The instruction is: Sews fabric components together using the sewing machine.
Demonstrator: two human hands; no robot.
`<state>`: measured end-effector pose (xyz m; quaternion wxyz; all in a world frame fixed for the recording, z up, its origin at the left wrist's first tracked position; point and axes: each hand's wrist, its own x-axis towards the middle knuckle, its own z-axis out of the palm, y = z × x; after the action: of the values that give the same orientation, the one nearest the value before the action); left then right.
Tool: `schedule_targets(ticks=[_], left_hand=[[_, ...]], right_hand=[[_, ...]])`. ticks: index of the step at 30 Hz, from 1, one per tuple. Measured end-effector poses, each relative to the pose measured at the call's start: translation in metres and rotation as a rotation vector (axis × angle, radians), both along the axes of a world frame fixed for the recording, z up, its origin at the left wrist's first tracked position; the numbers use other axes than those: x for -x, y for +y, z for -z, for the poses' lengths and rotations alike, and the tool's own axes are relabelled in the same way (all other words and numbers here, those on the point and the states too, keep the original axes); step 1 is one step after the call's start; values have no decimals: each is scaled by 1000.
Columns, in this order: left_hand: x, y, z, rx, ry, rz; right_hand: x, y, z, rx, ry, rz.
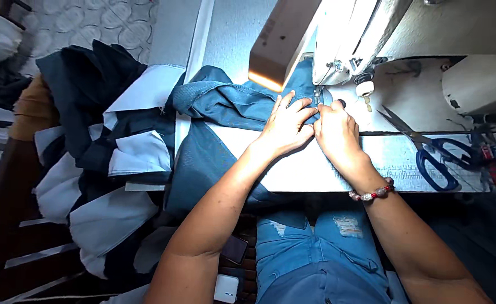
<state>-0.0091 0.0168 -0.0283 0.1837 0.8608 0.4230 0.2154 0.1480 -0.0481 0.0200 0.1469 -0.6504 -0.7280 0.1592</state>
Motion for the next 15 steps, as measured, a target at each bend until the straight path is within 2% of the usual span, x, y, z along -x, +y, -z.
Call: schedule_targets(ticks=[2,5,9,11,13,15], left_hand=[[0,3,1,-3,-3,0],[-1,6,1,25,-41,-15],[-4,9,-10,137,-232,-52],[-2,-4,-15,1,-222,-60],[11,-30,-21,-244,-110,-116],[36,-56,-29,-327,57,-249]], right_hand=[[-3,2,3,-30,39,-5],[-17,16,18,-77,217,2],[-33,14,30,-129,243,43],[-30,9,34,-168,258,24],[-21,15,35,-210,345,68],[-16,15,26,-211,420,89]])
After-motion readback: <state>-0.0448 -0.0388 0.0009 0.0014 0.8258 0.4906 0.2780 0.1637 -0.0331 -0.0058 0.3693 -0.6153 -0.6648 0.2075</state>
